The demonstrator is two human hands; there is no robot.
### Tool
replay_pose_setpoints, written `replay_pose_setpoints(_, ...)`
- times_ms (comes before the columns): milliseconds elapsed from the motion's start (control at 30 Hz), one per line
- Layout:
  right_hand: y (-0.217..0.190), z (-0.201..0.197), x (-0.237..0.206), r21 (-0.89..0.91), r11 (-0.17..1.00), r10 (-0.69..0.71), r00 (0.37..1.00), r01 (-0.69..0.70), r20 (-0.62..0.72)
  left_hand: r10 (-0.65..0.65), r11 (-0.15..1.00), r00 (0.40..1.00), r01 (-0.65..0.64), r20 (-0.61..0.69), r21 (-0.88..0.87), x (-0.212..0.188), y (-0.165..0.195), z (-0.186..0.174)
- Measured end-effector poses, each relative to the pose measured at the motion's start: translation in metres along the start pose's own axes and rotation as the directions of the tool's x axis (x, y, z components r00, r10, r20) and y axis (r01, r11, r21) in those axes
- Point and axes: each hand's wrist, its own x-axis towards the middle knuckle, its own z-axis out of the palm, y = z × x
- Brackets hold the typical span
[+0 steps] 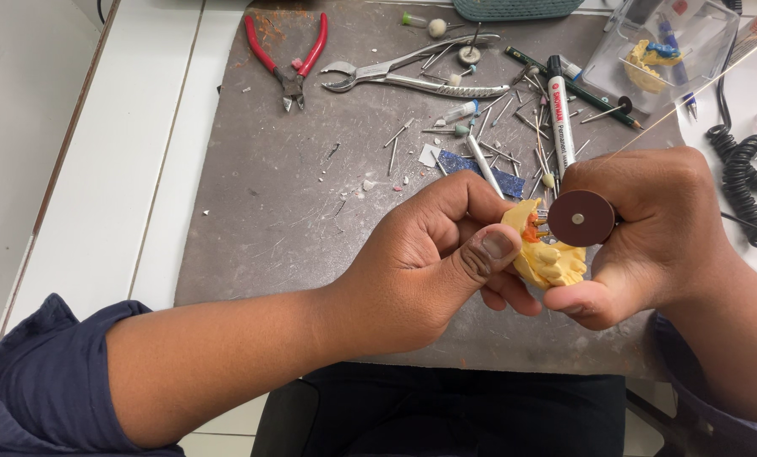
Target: The person holds a yellow dental prosthesis in the left hand and uses a rotary grinding tool in the right hand to grind and smooth the inner surface. The person repeatedly repositions the prosthesis to access different areas while the tool is active.
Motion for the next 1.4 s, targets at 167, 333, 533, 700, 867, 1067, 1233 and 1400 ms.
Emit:
replay_pose_setpoints(167,0.001,0.0,-0.002,-0.02,0.999,0.045,0.999,-0.044,0.003,0.006,1.0,1.0,-0.006,0.0,0.014,0.0,0.001,0.0)
replay_pose_setpoints(333,0.003,0.0,-0.004,-0.027,0.998,0.061,0.998,-0.061,0.015,0.005,1.0,1.0,-0.005,0.0,0.022,0.0,0.001,0.0)
replay_pose_setpoints(533,0.003,0.001,-0.001,-0.039,0.997,0.061,0.998,-0.06,0.027,0.006,0.999,1.0,-0.006,0.0,0.038,0.001,0.002,0.0)
replay_pose_setpoints(700,-0.001,-0.001,-0.001,-0.039,0.999,0.028,1.0,-0.029,-0.012,0.019,0.999,1.0,-0.018,-0.003,0.034,0.001,0.001,0.0)
replay_pose_setpoints(867,0.006,-0.005,-0.005,-0.035,0.998,0.046,0.999,-0.046,-0.021,0.038,0.999,0.999,-0.037,0.014,-0.029,0.001,-0.002,-0.002)
replay_pose_setpoints(1067,0.013,-0.01,-0.011,-0.023,0.994,0.1,0.992,-0.102,-0.083,0.029,0.971,1.0,-0.03,-0.008,-0.236,0.004,-0.008,-0.005)
replay_pose_setpoints(1233,0.006,-0.009,-0.012,-0.02,0.998,0.058,0.997,-0.059,-0.045,-0.041,0.975,0.999,0.034,-0.026,-0.22,0.001,0.001,-0.004)
replay_pose_setpoints(1400,0.003,-0.005,-0.006,-0.012,0.997,0.071,0.997,-0.071,-0.012,-0.168,0.963,0.986,0.162,-0.014,-0.214,0.003,0.01,-0.005)
